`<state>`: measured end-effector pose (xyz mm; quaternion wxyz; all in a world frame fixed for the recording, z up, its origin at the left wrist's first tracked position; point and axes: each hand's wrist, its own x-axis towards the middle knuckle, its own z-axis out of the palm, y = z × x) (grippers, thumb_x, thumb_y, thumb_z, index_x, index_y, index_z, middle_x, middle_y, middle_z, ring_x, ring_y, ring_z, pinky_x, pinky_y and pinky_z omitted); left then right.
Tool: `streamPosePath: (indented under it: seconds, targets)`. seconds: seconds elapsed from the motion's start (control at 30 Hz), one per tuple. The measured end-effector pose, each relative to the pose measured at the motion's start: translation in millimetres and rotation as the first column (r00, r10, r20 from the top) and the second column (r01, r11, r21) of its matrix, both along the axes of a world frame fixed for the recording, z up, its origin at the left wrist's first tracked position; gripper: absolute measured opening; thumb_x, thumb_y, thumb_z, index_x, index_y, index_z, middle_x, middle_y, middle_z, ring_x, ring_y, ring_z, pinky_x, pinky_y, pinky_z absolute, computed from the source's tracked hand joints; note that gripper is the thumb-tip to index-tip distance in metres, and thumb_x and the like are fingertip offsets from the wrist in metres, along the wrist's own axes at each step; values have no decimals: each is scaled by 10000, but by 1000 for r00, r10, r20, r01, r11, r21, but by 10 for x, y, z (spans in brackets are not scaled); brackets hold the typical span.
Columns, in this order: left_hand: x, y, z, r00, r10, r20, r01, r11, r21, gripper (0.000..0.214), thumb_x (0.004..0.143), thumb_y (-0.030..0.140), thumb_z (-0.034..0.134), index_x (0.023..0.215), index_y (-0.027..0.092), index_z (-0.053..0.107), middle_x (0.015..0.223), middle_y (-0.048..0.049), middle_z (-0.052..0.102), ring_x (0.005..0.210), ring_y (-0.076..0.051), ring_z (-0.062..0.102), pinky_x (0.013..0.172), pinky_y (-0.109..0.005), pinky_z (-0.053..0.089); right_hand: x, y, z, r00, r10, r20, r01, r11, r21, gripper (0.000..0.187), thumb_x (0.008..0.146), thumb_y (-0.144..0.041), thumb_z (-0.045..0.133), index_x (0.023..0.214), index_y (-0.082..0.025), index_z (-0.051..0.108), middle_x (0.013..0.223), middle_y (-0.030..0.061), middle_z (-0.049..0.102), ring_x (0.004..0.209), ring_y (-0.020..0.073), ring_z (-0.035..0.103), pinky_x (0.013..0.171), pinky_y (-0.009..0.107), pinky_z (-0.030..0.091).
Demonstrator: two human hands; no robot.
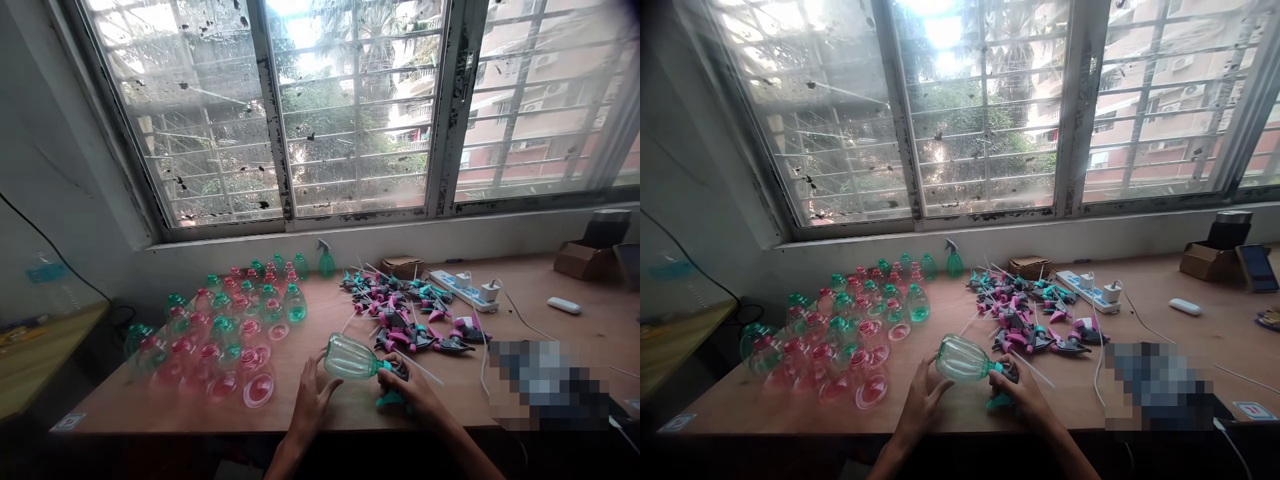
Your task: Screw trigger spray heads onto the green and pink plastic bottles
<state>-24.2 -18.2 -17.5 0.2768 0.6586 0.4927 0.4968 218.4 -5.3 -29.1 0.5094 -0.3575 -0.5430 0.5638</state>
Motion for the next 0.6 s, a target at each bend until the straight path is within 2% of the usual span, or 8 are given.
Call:
streamPosePath:
  seconds: [0.17,0.27,0.37,0.53,0.6]
  targets:
    - [2,-27,-19,998,49,-45,-49,999,-1,595,685,380,837,1207,231,594,1227,-99,663,1224,-350,562,1069,-509,384,-6,-1,-27,1000,19,15,-19,1000,7,362,782,-509,753,909,-221,573,648,-15,691,599,205,666,602,330,525]
    - [6,-64,30,998,50,-44,-50,999,-11,493,780,446,748,1195,220,605,1218,-112,676,1221,-344,576,1051,-501,411,-3,-16,-21,998,38,46,-38,999,17,349,789,-490,755,927,-224,577,621,-12,712,605,210,666,609,329,518]
    - [10,-81,76,999,28,-37,-28,1000,-11,408,858,441,668,1196,220,605,1206,-109,694,1243,-321,577,1066,-487,414,4,-16,-10,999,39,26,-39,999,7,335,790,-477,758,920,-223,582,626,-12,711,596,209,664,603,329,518]
    - [13,-57,66,999,0,-39,2,999,41,482,840,376,704,1290,276,564,1389,-71,588,1351,-287,482,1148,-461,344,13,25,-20,999,4,-37,-4,1000,-14,320,804,-489,738,894,-225,582,697,-22,688,605,195,676,616,323,536]
    - [9,-55,50,999,5,-44,-3,999,50,508,820,363,725,1295,288,565,1391,-62,588,1352,-294,479,1156,-474,329,16,35,-26,999,2,-49,-3,1000,-17,317,812,-494,728,884,-222,581,698,-27,679,595,184,669,612,317,537]
